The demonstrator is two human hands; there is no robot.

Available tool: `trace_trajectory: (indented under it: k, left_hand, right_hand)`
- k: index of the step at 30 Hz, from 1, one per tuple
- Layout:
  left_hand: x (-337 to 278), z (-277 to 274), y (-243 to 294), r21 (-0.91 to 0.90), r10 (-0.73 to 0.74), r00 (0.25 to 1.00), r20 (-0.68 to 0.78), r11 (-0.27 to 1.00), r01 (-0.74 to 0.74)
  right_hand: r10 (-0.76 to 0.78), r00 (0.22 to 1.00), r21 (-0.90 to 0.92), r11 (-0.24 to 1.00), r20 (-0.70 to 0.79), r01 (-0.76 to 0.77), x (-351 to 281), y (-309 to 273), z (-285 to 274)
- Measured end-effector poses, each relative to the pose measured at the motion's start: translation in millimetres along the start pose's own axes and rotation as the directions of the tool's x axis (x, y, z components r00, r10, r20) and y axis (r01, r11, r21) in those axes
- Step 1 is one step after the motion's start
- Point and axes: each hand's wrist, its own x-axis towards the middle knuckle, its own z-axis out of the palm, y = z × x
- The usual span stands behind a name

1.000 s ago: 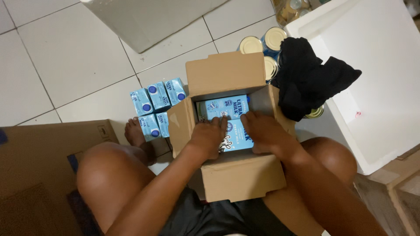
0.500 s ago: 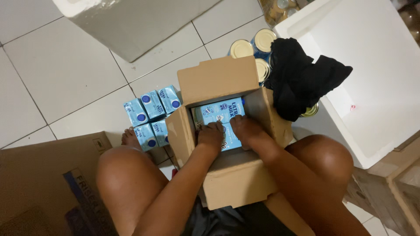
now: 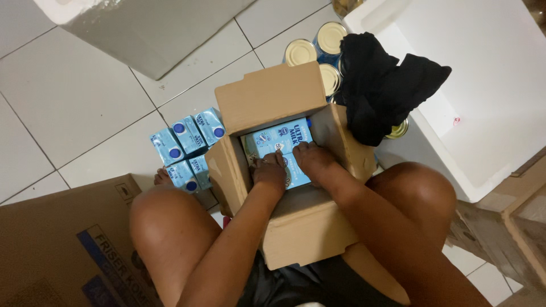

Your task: The person packs small cartons of milk into a cardboard box, wiping one carton with a black cloth before placing it inside.

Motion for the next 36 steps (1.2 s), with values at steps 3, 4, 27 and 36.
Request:
trace_trajectory:
  k: [3, 4, 27, 36]
  left_hand:
    - [-11, -5, 0, -0.012, -0.005, 1.000, 0.002, 1.000, 0.005]
    - [-12, -4, 0, -0.033, -0.006, 1.000, -0.013, 0.999, 0.005]
    - [37, 69, -1, 0.076, 0.070, 0.997, -0.023, 0.995, -0.068]
    - [-18, 22, -1, -0.204, 0.255, 0.924, -0.286, 0.926, -0.318]
  right_hand:
    - [0.012, 0.999, -0.022, 1.000, -0.030, -0.013, -9, 2, -26]
    - [0.010, 0.998, -0.072, 0.997, -0.065, -0.015, -12, 3, -31]
    - [-0.002, 0.973, 0.409, 0.908, 0.231, -0.095, -8, -9, 37]
    - [-0.137, 0.920, 0.542, 0.836, 0.367, -0.092, 6, 18, -24]
